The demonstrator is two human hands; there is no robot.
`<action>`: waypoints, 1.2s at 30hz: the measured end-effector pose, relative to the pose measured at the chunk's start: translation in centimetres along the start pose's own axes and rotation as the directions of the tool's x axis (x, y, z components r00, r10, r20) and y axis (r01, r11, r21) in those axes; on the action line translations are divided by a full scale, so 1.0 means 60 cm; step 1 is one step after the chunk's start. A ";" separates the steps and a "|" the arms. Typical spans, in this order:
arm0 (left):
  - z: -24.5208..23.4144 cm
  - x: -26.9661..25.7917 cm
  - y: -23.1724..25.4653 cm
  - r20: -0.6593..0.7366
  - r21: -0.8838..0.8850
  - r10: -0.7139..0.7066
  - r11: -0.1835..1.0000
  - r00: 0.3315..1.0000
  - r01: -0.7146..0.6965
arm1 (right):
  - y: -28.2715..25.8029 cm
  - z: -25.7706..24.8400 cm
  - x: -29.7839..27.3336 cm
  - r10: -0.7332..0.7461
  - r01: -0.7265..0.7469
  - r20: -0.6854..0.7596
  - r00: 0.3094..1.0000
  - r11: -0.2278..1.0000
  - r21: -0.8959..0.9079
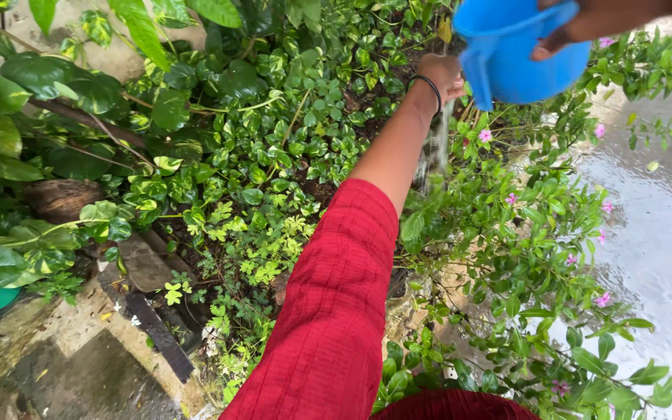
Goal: The person fills a small blue mug with water from a basin and pours it onto several plants and bushes in an outdoor garden area.
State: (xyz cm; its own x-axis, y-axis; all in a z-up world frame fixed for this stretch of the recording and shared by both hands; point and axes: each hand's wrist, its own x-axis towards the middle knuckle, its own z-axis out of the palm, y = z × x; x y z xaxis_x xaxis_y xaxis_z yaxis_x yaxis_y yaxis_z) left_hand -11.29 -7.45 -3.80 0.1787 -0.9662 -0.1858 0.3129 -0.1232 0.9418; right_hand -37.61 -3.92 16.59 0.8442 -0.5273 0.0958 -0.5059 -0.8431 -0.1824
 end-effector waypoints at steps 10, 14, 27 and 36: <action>-0.025 -0.067 0.024 -0.007 0.347 -0.210 0.916 0.978 0.199 | -0.162 -0.065 -0.083 0.399 -0.110 0.579 0.711 0.876 -0.470; -0.012 -0.066 -0.020 0.011 0.395 -0.341 0.865 0.940 0.309 | -0.268 -0.061 -0.071 0.501 -0.073 0.652 0.570 0.821 -0.567; 0.050 0.026 0.012 0.019 0.010 -0.021 1.000 1.000 0.021 | -0.273 -0.170 -0.024 0.133 -0.056 0.045 0.990 0.665 -0.744; 0.011 -0.033 0.087 -0.072 0.233 0.089 0.970 0.993 -0.071 | -0.126 -0.108 -0.155 0.407 -0.199 0.213 0.888 0.759 -0.620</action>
State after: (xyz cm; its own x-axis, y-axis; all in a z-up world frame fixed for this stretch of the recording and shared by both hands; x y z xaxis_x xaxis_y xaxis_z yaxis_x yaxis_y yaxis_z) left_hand -10.65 -6.34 1.66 0.2727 -0.9545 -0.1205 0.0738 -0.1041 0.9918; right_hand -42.77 6.67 23.45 0.5813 -0.7892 -0.1981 -0.6618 -0.6003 0.4490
